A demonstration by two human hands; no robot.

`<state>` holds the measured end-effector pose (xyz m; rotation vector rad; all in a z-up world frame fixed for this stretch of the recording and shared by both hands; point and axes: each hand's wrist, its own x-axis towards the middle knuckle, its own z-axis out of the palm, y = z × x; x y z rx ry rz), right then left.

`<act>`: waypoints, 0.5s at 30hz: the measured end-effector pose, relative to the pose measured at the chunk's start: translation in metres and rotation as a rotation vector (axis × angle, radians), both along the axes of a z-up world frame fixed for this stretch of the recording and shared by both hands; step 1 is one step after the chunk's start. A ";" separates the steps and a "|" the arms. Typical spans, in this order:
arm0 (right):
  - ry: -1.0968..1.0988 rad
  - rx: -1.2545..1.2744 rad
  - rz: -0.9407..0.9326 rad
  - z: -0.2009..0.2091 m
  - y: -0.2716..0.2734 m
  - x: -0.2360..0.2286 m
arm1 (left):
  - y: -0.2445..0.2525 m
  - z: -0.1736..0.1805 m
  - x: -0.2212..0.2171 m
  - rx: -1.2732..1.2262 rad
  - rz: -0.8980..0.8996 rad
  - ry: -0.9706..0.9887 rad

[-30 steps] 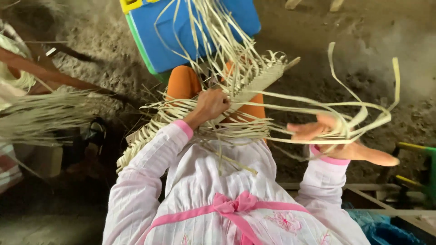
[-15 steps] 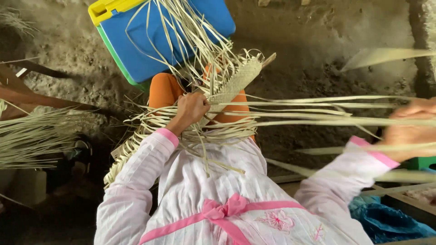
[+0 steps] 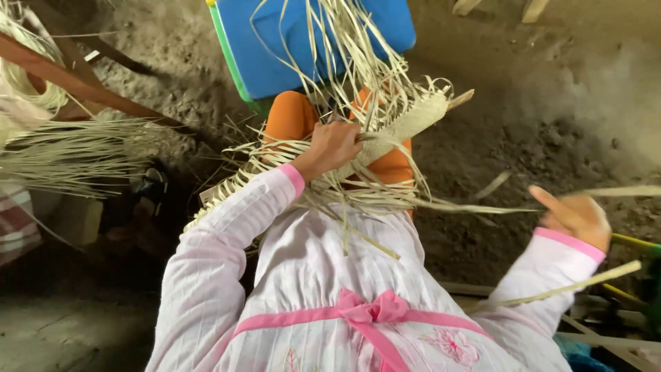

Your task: Weaving dried palm leaves together to create a structured craft item.

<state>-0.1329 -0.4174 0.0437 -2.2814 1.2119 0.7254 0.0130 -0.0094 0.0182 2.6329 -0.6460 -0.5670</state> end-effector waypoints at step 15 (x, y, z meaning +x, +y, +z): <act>-1.316 0.315 0.819 -0.084 0.276 0.060 | -0.028 0.032 0.074 -0.436 -0.155 -0.066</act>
